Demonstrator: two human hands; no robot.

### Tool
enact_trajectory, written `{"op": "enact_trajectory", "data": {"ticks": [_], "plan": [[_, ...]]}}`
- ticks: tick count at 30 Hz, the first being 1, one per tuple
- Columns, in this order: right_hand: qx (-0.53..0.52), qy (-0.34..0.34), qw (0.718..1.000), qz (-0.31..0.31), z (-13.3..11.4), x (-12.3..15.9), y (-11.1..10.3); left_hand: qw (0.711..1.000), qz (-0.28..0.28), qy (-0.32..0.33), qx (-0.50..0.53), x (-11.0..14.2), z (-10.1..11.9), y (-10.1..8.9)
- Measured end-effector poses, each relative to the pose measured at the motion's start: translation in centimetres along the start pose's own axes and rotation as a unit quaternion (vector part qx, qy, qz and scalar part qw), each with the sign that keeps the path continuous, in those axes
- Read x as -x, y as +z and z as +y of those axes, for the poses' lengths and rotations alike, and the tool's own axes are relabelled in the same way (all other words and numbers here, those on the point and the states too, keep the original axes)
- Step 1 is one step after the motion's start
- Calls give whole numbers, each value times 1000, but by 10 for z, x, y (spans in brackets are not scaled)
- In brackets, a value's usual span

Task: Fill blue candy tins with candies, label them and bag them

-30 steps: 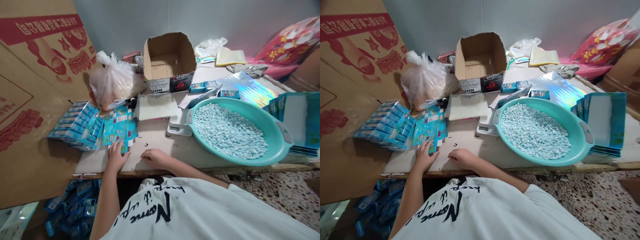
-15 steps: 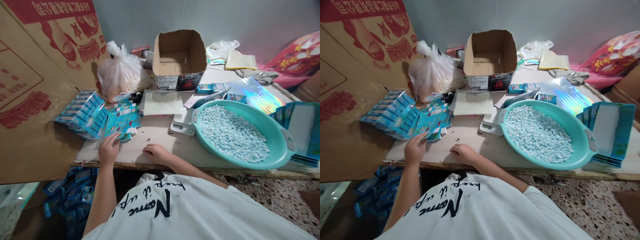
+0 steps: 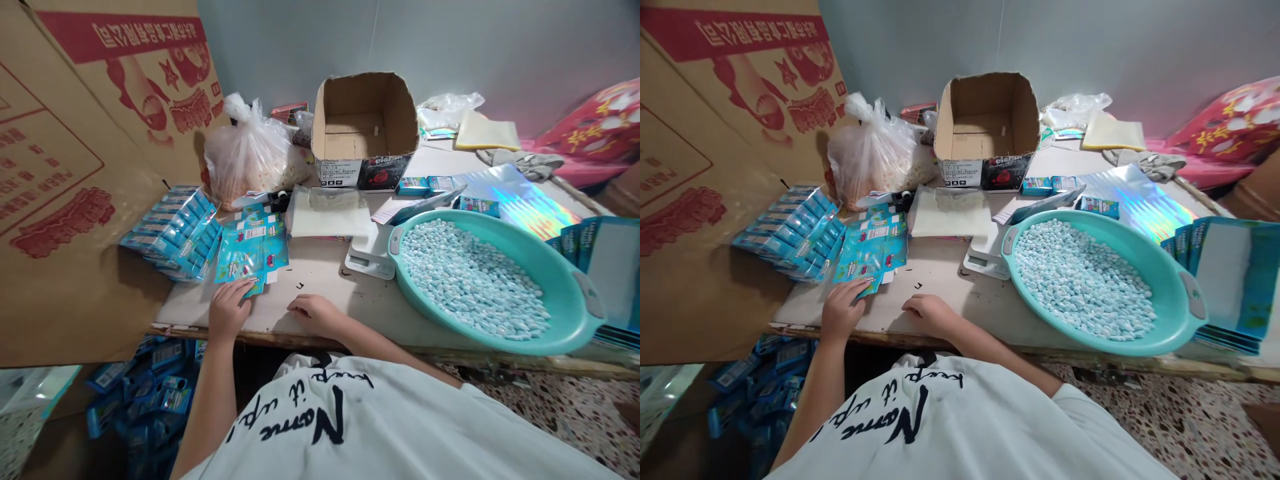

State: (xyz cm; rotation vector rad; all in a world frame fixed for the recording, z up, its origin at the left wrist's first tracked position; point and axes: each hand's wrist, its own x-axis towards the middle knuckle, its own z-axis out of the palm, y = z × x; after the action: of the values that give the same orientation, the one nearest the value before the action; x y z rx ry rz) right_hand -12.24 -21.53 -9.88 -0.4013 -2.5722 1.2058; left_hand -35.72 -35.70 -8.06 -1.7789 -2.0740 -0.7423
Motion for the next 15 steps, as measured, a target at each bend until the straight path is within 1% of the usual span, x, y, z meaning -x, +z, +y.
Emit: {"op": "enact_trajectory", "data": {"ticks": [2,4,5,6,7,8,10,11,12,13,14,15], "plan": [[-5,3,1000,4,1,0,0,998,51,48,-2,-3,3,-22],[-20,5,1000,15,2,0,-1,989,122,77,-9,-5,7,-47],[-31,1,999,33,3,0,-1,983,164,80,-19,-5,8,-61],[-43,-6,997,64,3,0,-2,974,211,73,-34,-4,10,-74],[-56,-17,992,109,3,0,-3,962,260,60,-53,-3,12,-86],[-69,-29,983,167,3,0,-5,947,312,37,-70,-2,14,-97],[-100,-38,951,290,1,-2,-13,909,410,-34,-66,-1,18,-115],[-120,-30,934,336,-1,-3,-19,886,457,-72,-39,-2,22,-122],[-146,-17,919,365,-3,-3,-26,862,495,-111,2,-3,26,-127],[-182,-2,910,373,-5,-4,-35,842,515,-150,50,-5,30,-130],[-231,12,904,359,-7,-4,-46,826,523,-188,93,-7,34,-131],[-287,24,900,326,-8,-3,-56,825,503,-225,127,-8,39,-130]]}}
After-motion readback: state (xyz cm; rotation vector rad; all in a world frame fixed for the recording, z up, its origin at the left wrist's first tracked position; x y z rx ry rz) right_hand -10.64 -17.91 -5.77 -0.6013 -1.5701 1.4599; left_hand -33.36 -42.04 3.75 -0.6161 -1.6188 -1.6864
